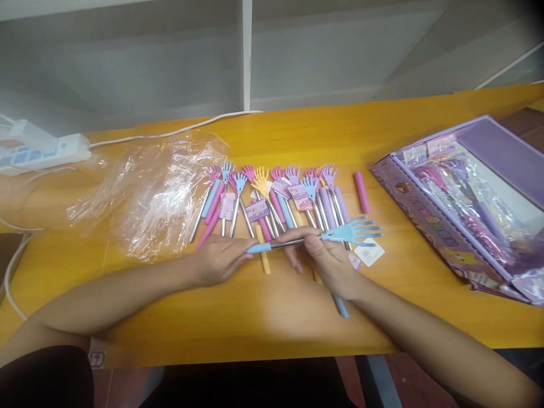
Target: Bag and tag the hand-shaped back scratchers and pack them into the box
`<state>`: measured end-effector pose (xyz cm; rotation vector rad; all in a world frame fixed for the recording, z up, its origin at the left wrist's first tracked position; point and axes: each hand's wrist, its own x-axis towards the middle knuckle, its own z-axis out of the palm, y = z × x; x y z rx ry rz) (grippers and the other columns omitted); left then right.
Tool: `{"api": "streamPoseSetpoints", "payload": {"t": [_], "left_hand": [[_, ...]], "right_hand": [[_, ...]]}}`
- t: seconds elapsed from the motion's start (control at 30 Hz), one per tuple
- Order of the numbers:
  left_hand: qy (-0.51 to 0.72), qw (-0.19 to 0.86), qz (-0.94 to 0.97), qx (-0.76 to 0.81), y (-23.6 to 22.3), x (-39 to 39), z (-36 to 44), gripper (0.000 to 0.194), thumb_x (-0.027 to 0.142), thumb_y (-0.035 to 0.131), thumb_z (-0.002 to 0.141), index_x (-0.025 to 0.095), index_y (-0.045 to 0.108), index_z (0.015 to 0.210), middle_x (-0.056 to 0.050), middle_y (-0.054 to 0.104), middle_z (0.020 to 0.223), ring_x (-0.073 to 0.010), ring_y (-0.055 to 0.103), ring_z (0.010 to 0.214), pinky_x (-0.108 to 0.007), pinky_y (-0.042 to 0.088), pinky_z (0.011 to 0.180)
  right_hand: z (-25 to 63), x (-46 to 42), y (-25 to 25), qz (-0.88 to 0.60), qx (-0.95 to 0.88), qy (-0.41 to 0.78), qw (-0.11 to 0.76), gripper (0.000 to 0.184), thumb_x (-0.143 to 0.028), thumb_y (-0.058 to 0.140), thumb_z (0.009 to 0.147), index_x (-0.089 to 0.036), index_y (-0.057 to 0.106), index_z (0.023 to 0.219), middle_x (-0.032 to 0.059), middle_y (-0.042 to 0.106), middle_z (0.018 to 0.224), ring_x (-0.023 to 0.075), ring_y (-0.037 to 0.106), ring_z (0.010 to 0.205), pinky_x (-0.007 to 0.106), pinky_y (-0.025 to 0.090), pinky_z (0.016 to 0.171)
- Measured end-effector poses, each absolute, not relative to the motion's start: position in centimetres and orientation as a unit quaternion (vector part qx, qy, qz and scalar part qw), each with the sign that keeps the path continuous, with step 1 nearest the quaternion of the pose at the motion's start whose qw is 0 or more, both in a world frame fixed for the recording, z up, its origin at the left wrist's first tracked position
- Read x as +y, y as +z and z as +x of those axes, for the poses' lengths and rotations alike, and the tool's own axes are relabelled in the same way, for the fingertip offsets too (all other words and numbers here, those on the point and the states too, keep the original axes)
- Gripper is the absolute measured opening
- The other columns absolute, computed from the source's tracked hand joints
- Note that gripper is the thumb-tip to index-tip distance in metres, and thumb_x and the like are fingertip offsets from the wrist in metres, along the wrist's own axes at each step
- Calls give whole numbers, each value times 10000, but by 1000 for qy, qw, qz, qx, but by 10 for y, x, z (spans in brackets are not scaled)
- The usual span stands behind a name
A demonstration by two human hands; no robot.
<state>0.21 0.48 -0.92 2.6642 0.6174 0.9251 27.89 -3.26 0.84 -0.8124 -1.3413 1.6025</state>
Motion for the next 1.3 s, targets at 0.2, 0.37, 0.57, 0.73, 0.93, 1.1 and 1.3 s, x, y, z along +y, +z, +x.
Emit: {"api": "streamPoseSetpoints", "payload": {"t": [0.2, 0.37, 0.57, 0.73, 0.93, 1.1, 1.3], "left_hand": [[319, 121, 918, 203, -10, 3, 1, 298, 235, 497, 1115, 113, 608, 1363, -95, 829, 953, -178, 788, 730, -295, 638, 595], [327, 115, 918, 192, -10, 3, 2, 364, 238, 500, 1115, 120, 556, 1455, -93, 828, 966, -179, 788, 740, -293, 640, 586], [345, 97, 915, 182, -7, 4, 6, 351, 241, 490, 1118, 107, 568, 1432, -78, 818, 914, -177, 772, 709, -279, 606, 556], [333, 104, 920, 179, -4, 4, 6, 339, 245, 490, 1115, 132, 584, 1421, -54, 806, 889, -161, 743, 670, -261, 582, 552], [345, 93, 918, 173, -3, 4, 8, 216, 247, 500, 1112, 130, 644, 1221, -49, 792, 839, -165, 735, 654, -273, 564, 547], [342, 94, 920, 165, -2, 4, 9, 208, 264, 497, 1124, 131, 641, 1192, -53, 799, 856, -156, 730, 644, -268, 535, 530], [318, 132, 925, 163, -3, 4, 8, 243, 267, 492, 1124, 135, 631, 1274, -24, 774, 808, -154, 725, 632, -271, 531, 535]], "right_hand": [[271, -38, 4, -307, -534, 664, 424, 434, -476, 403, 1158, -206, 710, 1305, -7, 590, 749, 142, 588, 647, 314, 495, 670], [267, -40, 7, -312, -538, 669, 407, 454, -506, 405, 1152, -203, 703, 1312, -2, 603, 764, 148, 588, 652, 324, 499, 678], [264, -41, 11, -312, -556, 673, 375, 481, -514, 385, 1153, -222, 676, 1401, 4, 587, 787, 155, 585, 690, 326, 521, 705], [266, -42, 9, -318, -569, 676, 344, 506, -500, 371, 1159, -227, 596, 1521, 9, 595, 807, 166, 593, 733, 342, 532, 746], [266, -42, 9, -293, -580, 687, 325, 501, -464, 351, 1169, -238, 573, 1557, 20, 611, 832, 162, 586, 752, 328, 538, 734], [266, -42, 15, -299, -587, 688, 305, 462, -462, 416, 1158, -238, 620, 1506, 6, 607, 802, 151, 574, 733, 311, 531, 719], [269, -42, 16, -319, -593, 682, 285, 412, -438, 483, 1144, -234, 662, 1454, -9, 614, 780, 138, 580, 714, 297, 527, 709]]}}
